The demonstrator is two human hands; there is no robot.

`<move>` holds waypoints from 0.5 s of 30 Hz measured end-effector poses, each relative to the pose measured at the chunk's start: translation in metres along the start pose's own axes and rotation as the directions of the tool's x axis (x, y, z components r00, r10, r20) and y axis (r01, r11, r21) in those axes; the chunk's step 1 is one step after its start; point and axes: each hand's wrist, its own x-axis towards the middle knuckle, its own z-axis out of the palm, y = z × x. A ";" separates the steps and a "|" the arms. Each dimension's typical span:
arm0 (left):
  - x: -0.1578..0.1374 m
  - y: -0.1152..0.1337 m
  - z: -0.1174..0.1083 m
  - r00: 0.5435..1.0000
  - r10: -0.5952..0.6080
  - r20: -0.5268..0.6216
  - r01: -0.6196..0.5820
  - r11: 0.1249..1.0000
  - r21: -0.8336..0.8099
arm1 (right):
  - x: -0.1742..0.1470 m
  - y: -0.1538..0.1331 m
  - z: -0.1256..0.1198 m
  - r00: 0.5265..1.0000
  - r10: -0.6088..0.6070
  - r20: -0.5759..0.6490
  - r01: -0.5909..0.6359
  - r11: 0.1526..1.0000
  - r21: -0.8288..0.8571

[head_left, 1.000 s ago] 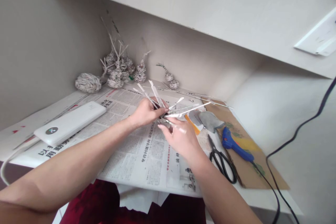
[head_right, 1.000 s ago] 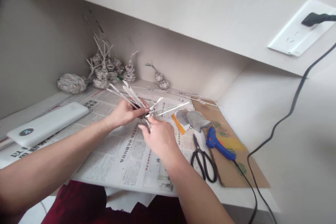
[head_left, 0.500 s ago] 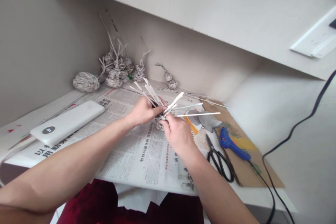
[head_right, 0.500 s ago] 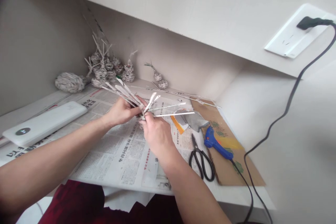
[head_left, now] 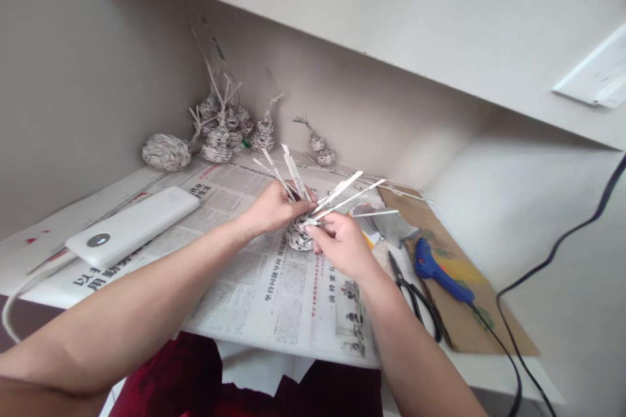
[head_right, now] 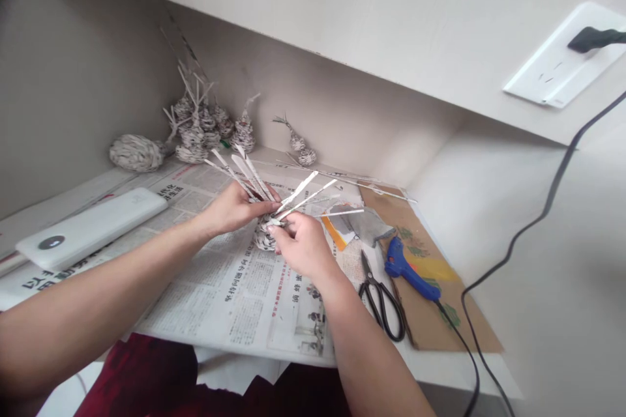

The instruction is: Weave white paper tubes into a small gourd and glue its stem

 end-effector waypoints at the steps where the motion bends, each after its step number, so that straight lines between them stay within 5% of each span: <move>1: 0.000 0.000 0.001 1.000 0.003 0.004 -0.003 1.000 0.002 | 0.000 -0.001 0.001 1.000 0.029 -0.003 -0.029 0.999 0.027; 7: -0.001 0.003 0.000 0.999 -0.012 0.041 0.013 1.000 -0.022 | -0.003 -0.005 0.009 0.977 -0.124 -0.173 0.106 0.988 -0.110; 15: 0.002 0.001 -0.003 0.998 -0.011 0.057 0.012 1.000 -0.020 | -0.002 -0.004 0.007 0.963 -0.226 -0.148 0.182 0.948 -0.261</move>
